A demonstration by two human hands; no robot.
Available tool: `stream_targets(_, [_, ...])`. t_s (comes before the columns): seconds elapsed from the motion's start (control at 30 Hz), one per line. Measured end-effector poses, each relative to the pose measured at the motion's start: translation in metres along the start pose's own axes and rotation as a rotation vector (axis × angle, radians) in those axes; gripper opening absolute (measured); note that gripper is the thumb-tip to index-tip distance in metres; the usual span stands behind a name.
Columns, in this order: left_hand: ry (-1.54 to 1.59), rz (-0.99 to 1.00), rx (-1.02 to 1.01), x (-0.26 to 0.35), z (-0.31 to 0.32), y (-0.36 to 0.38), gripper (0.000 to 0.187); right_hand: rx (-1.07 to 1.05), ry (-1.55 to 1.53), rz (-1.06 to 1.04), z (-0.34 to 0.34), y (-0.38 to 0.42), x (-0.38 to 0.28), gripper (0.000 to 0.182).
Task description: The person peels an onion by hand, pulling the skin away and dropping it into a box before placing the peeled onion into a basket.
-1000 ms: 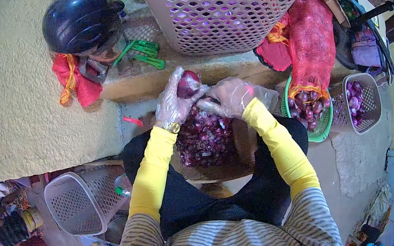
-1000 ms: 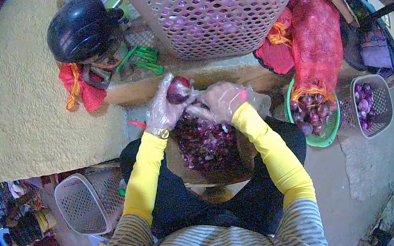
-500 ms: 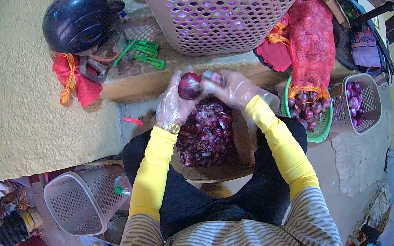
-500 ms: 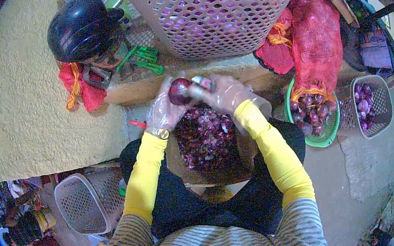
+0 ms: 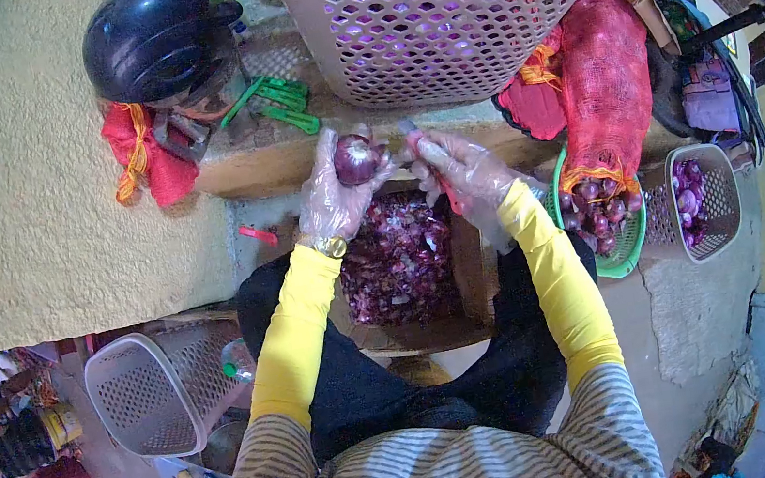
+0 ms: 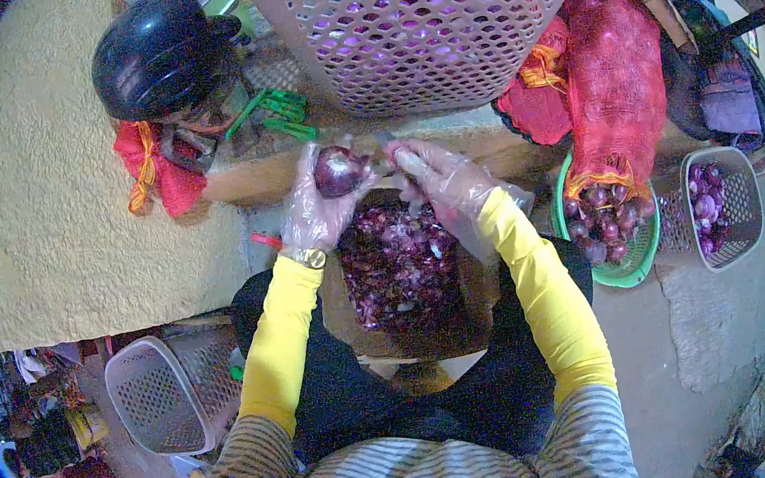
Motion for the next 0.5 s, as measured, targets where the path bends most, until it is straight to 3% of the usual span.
stream_targets(0.07, [0.059,-0.035,-0.058,-0.001,0.007,0.002,0.045,-0.012,-0.001,0.032,0.0,-0.003,0.0,0.052])
stream_targets(0.13, [0.029,-0.041,0.001,-0.003,0.009,0.006,0.046,0.18,0.292,-0.064,-0.008,-0.004,-0.009,0.056])
stream_targets(0.17, [0.031,-0.041,0.002,-0.004,0.009,0.006,0.046,0.18,0.293,-0.062,-0.008,-0.006,-0.011,0.056])
stream_targets(0.23, [-0.011,-0.068,-0.064,-0.008,0.009,0.003,0.048,0.105,0.818,-0.274,0.004,-0.007,-0.03,0.063])
stream_targets(0.27, [-0.011,-0.068,-0.063,-0.011,0.004,0.0,0.048,0.107,0.931,-0.208,0.012,-0.002,-0.039,0.072])
stream_targets(0.37, [-0.167,-0.062,-0.205,-0.014,0.009,-0.001,0.052,0.077,1.179,-0.147,0.039,0.014,-0.062,0.072])
stream_targets(0.43, [-0.079,-0.257,-0.211,-0.022,0.013,0.008,0.057,0.087,1.18,-0.201,0.036,0.013,-0.059,0.074])
stream_targets(0.47, [-0.079,-0.258,-0.211,-0.029,0.001,-0.001,0.057,0.075,1.227,-0.262,0.038,0.014,-0.06,0.074])
stream_targets(0.5, [-0.312,-0.096,-0.287,-0.036,-0.016,-0.018,0.065,0.062,1.273,-0.324,0.04,0.015,-0.06,0.073])
Point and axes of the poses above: each hand's wrist, its own y-axis away from the middle knuckle, its own z-axis out of the palm, x = y × z, the point moved 6 cm from there along -y, towards the middle knuckle, and after that the axes turned 12 degrees about -y, right-handed, at the moved point
